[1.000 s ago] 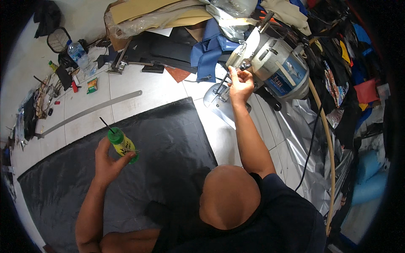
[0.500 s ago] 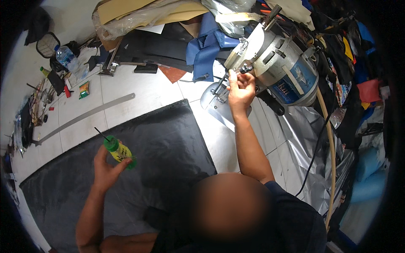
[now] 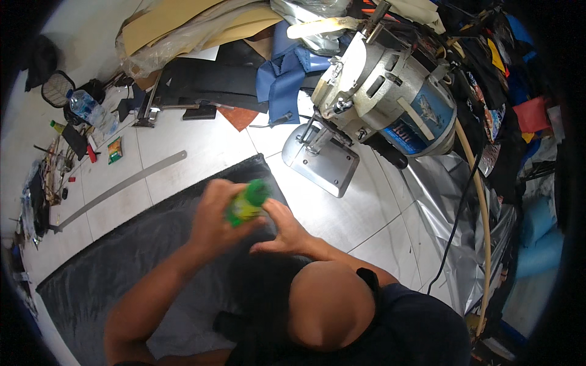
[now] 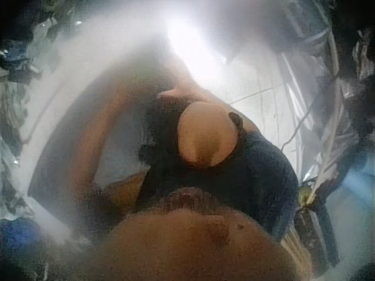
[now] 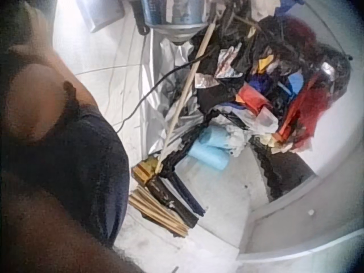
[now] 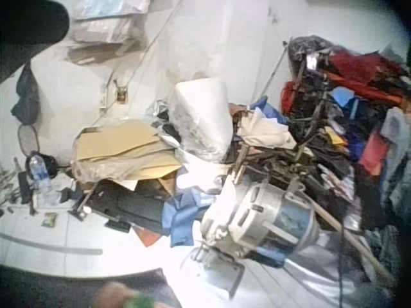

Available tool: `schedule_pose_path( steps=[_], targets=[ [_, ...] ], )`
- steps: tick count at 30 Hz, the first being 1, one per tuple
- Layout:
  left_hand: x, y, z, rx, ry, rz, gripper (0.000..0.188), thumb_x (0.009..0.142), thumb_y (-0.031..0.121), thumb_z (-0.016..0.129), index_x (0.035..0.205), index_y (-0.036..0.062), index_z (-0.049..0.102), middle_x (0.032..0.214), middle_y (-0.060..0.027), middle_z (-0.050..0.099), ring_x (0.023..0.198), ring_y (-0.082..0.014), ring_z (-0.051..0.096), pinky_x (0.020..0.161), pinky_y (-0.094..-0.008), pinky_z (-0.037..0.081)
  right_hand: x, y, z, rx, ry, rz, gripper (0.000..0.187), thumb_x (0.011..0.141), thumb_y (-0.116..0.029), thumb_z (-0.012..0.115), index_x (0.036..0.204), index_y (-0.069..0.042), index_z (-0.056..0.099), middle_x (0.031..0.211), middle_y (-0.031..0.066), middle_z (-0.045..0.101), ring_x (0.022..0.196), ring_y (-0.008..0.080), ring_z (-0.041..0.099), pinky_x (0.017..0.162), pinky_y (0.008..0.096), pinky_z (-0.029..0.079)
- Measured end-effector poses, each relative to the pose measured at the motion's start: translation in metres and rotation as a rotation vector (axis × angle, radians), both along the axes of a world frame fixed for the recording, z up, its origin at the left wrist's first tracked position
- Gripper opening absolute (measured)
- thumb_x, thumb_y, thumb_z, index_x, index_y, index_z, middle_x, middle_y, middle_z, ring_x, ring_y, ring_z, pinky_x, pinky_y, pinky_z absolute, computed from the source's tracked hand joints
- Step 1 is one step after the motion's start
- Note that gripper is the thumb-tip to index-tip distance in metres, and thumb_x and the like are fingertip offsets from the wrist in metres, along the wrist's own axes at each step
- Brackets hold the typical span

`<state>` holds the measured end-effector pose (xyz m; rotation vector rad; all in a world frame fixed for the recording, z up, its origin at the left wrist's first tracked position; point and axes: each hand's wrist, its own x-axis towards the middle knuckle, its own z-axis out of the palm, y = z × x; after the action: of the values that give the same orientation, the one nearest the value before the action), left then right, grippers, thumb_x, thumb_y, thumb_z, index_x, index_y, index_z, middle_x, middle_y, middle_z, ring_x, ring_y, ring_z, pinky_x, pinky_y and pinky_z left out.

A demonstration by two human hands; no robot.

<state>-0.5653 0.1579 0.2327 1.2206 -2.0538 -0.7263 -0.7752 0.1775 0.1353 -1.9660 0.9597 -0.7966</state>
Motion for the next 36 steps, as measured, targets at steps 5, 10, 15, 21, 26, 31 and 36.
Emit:
schedule_pose_path(
  steps=[5, 10, 15, 21, 26, 31, 36],
  targets=[
    [-0.069, -0.039, 0.013, 0.098, 0.285, -0.323, 0.066, 0.074, 0.034, 0.079, 0.126, 0.0058, 0.049, 0.109, -0.0123, 0.056, 0.101, -0.0250, 0.055, 0.093, -0.0396, 0.041, -0.037, -0.001, -0.007, 0.231, -0.361, -0.300, 0.054, 0.077, -0.022, 0.077, 0.117, -0.003, 0.047, 0.112, 0.0110, 0.057, 0.102, 0.0204, 0.058, 0.088, 0.0347, 0.048],
    [-0.111, -0.094, -0.012, 0.028, 0.353, 0.057, 0.051, 0.074, 0.022, 0.075, 0.115, 0.0011, 0.053, 0.110, -0.0159, 0.059, 0.104, -0.0279, 0.058, 0.094, -0.0391, 0.043, -0.110, 0.033, -0.015, 0.110, 0.059, -0.416, 0.057, 0.071, -0.004, 0.078, 0.118, -0.003, 0.045, 0.105, 0.0096, 0.061, 0.096, 0.0200, 0.061, 0.087, 0.0354, 0.048],
    [-0.161, -0.137, -0.013, -0.329, 0.236, 0.246, 0.042, 0.069, 0.028, 0.081, 0.098, 0.0077, 0.059, 0.092, -0.0089, 0.060, 0.091, -0.0281, 0.059, 0.082, -0.0400, 0.044, -0.177, 0.078, -0.077, 0.522, -0.200, -0.630, 0.058, 0.067, -0.010, 0.080, 0.114, -0.003, 0.046, 0.108, 0.0141, 0.051, 0.104, 0.0291, 0.055, 0.087, 0.0380, 0.046],
    [-0.160, -0.147, -0.025, -0.488, 0.215, 0.275, 0.032, 0.073, 0.025, 0.077, 0.097, 0.0093, 0.063, 0.088, -0.0054, 0.063, 0.084, -0.0265, 0.059, 0.081, -0.0393, 0.041, -0.141, 0.086, -0.015, 0.368, 0.081, -0.626, 0.060, 0.070, -0.010, 0.079, 0.119, -0.003, 0.043, 0.108, 0.0131, 0.052, 0.105, 0.0271, 0.055, 0.089, 0.0398, 0.046],
    [-0.168, -0.149, -0.031, -0.529, 0.266, 0.217, 0.041, 0.074, 0.023, 0.075, 0.109, 0.0064, 0.062, 0.094, -0.0099, 0.063, 0.085, -0.0293, 0.060, 0.081, -0.0417, 0.044, -0.135, 0.093, -0.024, 0.381, 0.012, -0.619, 0.061, 0.074, -0.006, 0.076, 0.123, -0.004, 0.039, 0.109, 0.0129, 0.053, 0.105, 0.0249, 0.056, 0.090, 0.0395, 0.046],
    [-0.174, -0.149, -0.022, -0.310, 0.329, 0.335, 0.037, 0.073, 0.020, 0.077, 0.102, 0.0034, 0.061, 0.092, -0.0123, 0.061, 0.084, -0.0294, 0.061, 0.073, -0.0393, 0.049, -0.125, 0.085, -0.018, 0.334, 0.058, -0.588, 0.060, 0.075, -0.007, 0.076, 0.122, -0.004, 0.040, 0.111, 0.0136, 0.054, 0.105, 0.0259, 0.057, 0.091, 0.0396, 0.045],
    [-0.169, -0.144, -0.031, -0.399, 0.346, 0.188, 0.032, 0.075, 0.012, 0.075, 0.103, 0.0011, 0.062, 0.092, -0.0142, 0.061, 0.087, -0.0282, 0.062, 0.072, -0.0381, 0.051, -0.134, 0.085, -0.027, 0.351, 0.050, -0.578, 0.061, 0.074, -0.006, 0.077, 0.122, -0.003, 0.040, 0.114, 0.0149, 0.054, 0.106, 0.0267, 0.058, 0.092, 0.0400, 0.046]
  ],
)
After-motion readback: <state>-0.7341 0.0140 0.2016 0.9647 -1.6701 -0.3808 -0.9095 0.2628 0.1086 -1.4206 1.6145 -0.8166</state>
